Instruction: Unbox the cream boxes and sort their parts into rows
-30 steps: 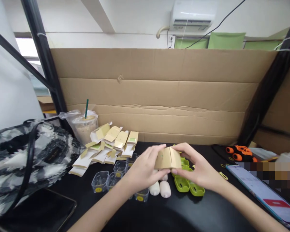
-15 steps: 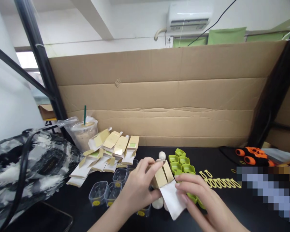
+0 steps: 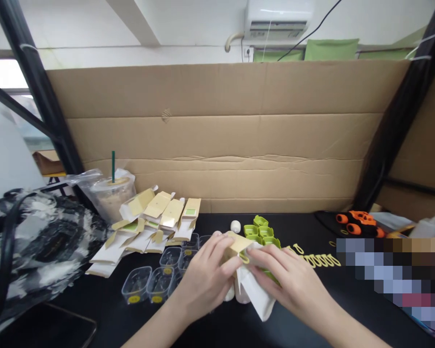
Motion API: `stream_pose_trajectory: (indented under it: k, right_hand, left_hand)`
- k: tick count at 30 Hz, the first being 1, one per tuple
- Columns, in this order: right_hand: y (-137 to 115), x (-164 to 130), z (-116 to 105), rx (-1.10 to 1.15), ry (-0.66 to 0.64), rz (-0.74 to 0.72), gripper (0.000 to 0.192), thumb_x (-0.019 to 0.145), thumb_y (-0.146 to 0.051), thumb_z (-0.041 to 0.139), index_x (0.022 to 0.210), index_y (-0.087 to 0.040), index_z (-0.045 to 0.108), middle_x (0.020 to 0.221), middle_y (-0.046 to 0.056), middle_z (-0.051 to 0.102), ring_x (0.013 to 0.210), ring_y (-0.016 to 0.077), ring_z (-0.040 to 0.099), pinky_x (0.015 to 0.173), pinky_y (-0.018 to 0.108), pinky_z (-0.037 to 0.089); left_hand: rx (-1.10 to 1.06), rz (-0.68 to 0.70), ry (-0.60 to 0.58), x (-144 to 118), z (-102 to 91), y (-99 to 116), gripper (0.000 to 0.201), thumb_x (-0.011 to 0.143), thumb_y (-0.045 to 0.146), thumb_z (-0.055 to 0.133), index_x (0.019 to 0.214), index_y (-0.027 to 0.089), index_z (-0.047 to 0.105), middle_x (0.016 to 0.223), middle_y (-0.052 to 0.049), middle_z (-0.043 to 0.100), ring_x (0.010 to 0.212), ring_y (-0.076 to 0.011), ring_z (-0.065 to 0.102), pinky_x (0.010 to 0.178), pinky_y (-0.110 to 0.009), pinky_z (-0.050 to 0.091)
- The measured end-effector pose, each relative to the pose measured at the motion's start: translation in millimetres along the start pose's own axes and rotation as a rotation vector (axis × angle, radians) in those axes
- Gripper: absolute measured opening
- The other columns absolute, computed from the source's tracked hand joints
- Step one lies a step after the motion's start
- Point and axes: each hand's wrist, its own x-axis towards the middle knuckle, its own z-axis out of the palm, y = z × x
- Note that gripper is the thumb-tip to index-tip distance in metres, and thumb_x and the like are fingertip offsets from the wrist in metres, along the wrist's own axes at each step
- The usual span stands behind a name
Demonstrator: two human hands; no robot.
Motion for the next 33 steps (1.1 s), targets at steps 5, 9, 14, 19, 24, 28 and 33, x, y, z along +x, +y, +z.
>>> stream_pose_trajectory:
  k: [5, 9, 14, 19, 24, 28, 33]
  right_hand:
    - [-2.1, -2.1, 5.1, -0.007, 0.100, -0.060, 0.020, 0.095, -0.017, 0.042, 0.090, -0.017, 0.062, 0.075, 0.004, 0.066, 0.061, 0.0154, 0.061, 0.057, 0.029, 0.046]
    - [-4.1, -2.3, -0.4, 0.003, 0.196, -0.089, 0.013, 0.090, -0.013, 0.051, 0.092, -0.015, 0.064, 0.087, 0.008, 0.069, 0.078, 0.0194, 0.063, 0.068, 0.033, 0.050]
    - [-3.6, -3.3, -4.4, 0.080, 0.191, -0.142, 0.012, 0.087, -0.007, 0.051, 0.085, -0.011, 0.062, 0.113, 0.018, 0.064, 0.112, 0.0253, 0.056, 0.086, 0.037, 0.052]
    - [-3.2, -5.4, -2.7, 0.067, 0.184, -0.213, 0.013, 0.088, -0.007, 0.051, 0.082, -0.011, 0.061, 0.112, 0.018, 0.068, 0.114, 0.0240, 0.058, 0.089, 0.037, 0.052]
    - [-2.4, -5.0, -7.0, 0.128, 0.237, -0.230, 0.015, 0.084, -0.001, 0.053, 0.090, -0.014, 0.058, 0.113, 0.014, 0.067, 0.115, 0.0225, 0.057, 0.096, 0.041, 0.048]
    - [8.5, -2.0, -27.3, 0.409, 0.285, 0.042, 0.018, 0.082, -0.004, 0.052, 0.087, -0.021, 0.048, 0.114, 0.011, 0.064, 0.108, 0.0210, 0.062, 0.082, 0.034, 0.055]
    - [24.5, 2.5, -60.3, 0.430, -0.150, 0.172, 0.013, 0.082, -0.014, 0.055, 0.077, -0.024, 0.048, 0.098, 0.001, 0.067, 0.083, 0.0162, 0.067, 0.064, 0.026, 0.054]
  left_hand:
    - [0.101, 0.080, 0.019, 4.6, -2.4, 2.8, 0.025, 0.079, 0.004, 0.042, 0.096, 0.019, 0.052, 0.112, -0.012, 0.057, 0.115, -0.0249, 0.052, 0.092, -0.043, 0.052]
    - [0.134, 0.080, 0.049, 8.3, -6.0, -0.2, 0.020, 0.081, 0.005, 0.040, 0.090, 0.019, 0.049, 0.114, -0.011, 0.058, 0.112, -0.0209, 0.055, 0.095, -0.042, 0.051]
    - [0.196, 0.088, 0.081, 9.1, -9.4, -2.9, 0.016, 0.084, 0.006, 0.041, 0.082, 0.019, 0.051, 0.114, -0.012, 0.057, 0.118, -0.0235, 0.050, 0.096, -0.041, 0.049]
    - [0.266, 0.181, 0.086, 10.8, -12.7, -1.1, 0.018, 0.083, 0.004, 0.041, 0.075, 0.019, 0.048, 0.115, -0.011, 0.054, 0.119, -0.0226, 0.049, 0.096, -0.043, 0.050]
    - [0.230, 0.100, 0.095, 8.9, -12.2, -6.4, 0.018, 0.081, 0.002, 0.042, 0.080, 0.020, 0.045, 0.119, -0.011, 0.051, 0.123, -0.0243, 0.046, 0.097, -0.045, 0.049]
    - [0.132, -0.064, 0.192, 4.5, -9.9, -20.8, 0.034, 0.078, 0.002, 0.048, 0.104, 0.022, 0.040, 0.118, -0.014, 0.052, 0.115, -0.0257, 0.053, 0.091, -0.049, 0.051]
    - [-0.210, -0.500, 0.240, 2.1, -5.8, -23.8, 0.054, 0.076, 0.019, 0.063, 0.119, 0.022, 0.030, 0.114, -0.014, 0.053, 0.105, -0.0281, 0.059, 0.084, -0.047, 0.053]
